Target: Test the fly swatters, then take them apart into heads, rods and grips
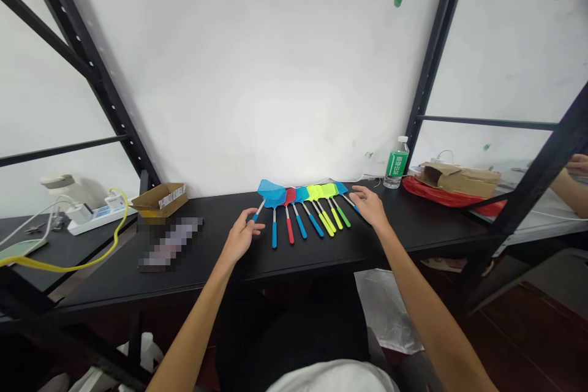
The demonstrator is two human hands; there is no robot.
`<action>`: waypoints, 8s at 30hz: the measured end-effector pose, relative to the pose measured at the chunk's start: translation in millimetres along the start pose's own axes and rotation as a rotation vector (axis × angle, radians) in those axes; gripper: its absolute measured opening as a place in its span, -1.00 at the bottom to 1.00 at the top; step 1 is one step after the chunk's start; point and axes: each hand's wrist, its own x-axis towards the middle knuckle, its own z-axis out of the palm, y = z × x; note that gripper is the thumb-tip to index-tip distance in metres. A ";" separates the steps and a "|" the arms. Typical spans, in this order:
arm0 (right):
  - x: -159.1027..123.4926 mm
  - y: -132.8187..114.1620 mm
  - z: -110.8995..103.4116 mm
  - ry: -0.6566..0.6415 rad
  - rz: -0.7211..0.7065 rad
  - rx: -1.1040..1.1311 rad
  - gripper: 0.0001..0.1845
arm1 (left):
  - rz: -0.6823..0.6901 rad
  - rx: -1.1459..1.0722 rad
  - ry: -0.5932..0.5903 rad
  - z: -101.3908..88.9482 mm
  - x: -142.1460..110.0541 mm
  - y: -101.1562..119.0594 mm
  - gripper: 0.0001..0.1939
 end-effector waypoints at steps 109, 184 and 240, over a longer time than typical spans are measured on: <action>-80.6 -64.0 74.9 -0.855 -0.385 -0.099 -0.11 | 0.469 0.950 -0.279 43.0 -40.5 18.7 -0.38; -61.0 -66.8 79.7 -0.542 0.284 0.708 -0.59 | 0.414 0.549 -0.200 38.6 -44.0 48.0 -0.51; -34.7 -51.8 35.1 -0.572 0.230 0.548 -0.57 | 0.227 0.905 0.091 51.0 -41.3 27.4 -0.64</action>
